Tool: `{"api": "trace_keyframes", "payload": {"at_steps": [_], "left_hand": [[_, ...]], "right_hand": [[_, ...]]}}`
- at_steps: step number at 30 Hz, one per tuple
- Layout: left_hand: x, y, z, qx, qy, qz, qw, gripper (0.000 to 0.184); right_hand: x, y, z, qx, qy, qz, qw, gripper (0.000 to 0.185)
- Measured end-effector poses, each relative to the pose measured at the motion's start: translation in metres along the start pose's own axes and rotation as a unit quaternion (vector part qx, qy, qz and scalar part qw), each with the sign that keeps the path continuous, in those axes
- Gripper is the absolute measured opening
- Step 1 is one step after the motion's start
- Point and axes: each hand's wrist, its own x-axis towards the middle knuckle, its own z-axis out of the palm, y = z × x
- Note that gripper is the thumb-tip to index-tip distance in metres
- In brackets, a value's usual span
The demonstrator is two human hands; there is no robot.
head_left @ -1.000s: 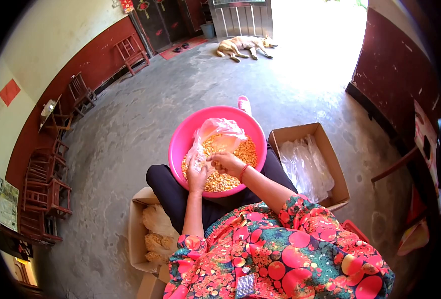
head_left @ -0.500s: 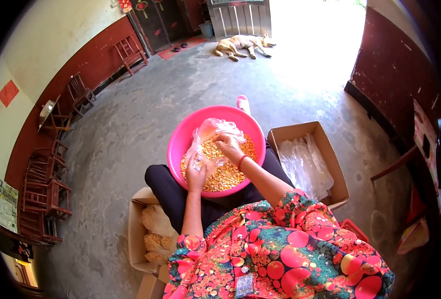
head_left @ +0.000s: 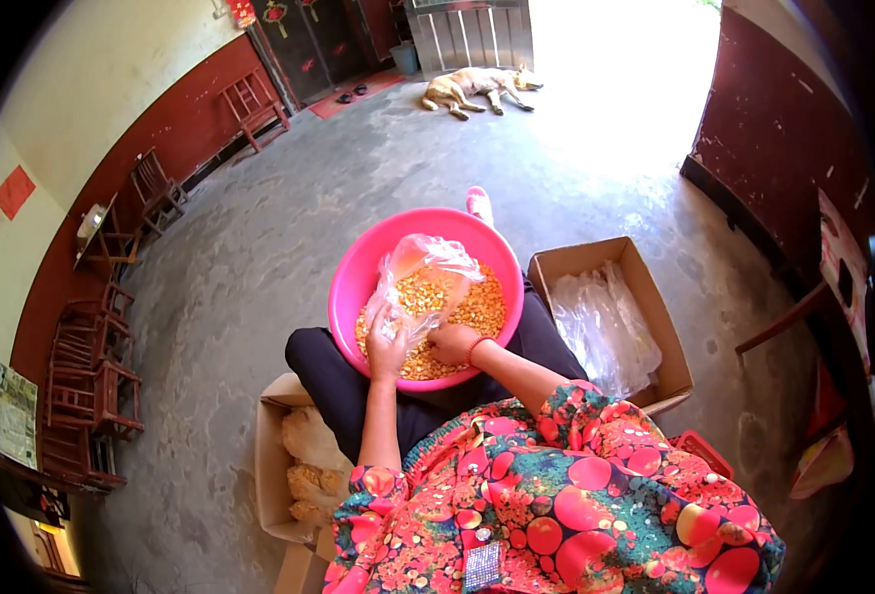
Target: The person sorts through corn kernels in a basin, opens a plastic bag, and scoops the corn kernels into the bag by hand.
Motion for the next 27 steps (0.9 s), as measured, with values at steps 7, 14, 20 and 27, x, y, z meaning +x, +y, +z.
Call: {"api": "trace_keyframes", "payload": {"at_steps": [7, 14, 20, 27], "left_hand": [[-0.001, 0.014, -0.002, 0.019, -0.017, -0.009, 1.000, 0.035], [-0.001, 0.002, 0.000, -0.005, -0.026, -0.007, 1.000, 0.033], [-0.001, 0.004, 0.000, -0.021, -0.031, -0.017, 0.999, 0.033], [-0.001, -0.005, 0.003, -0.057, -0.036, -0.028, 0.997, 0.034]], "right_hand": [[0.001, 0.000, -0.003, 0.040, -0.079, -0.065, 0.994, 0.037], [0.012, 0.011, 0.012, 0.064, -0.076, -0.089, 0.991, 0.035], [0.003, 0.005, -0.009, 0.203, -0.012, -0.008, 0.979, 0.029], [0.005, 0.009, -0.007, 0.246, 0.007, 0.014, 0.969, 0.032]]}}
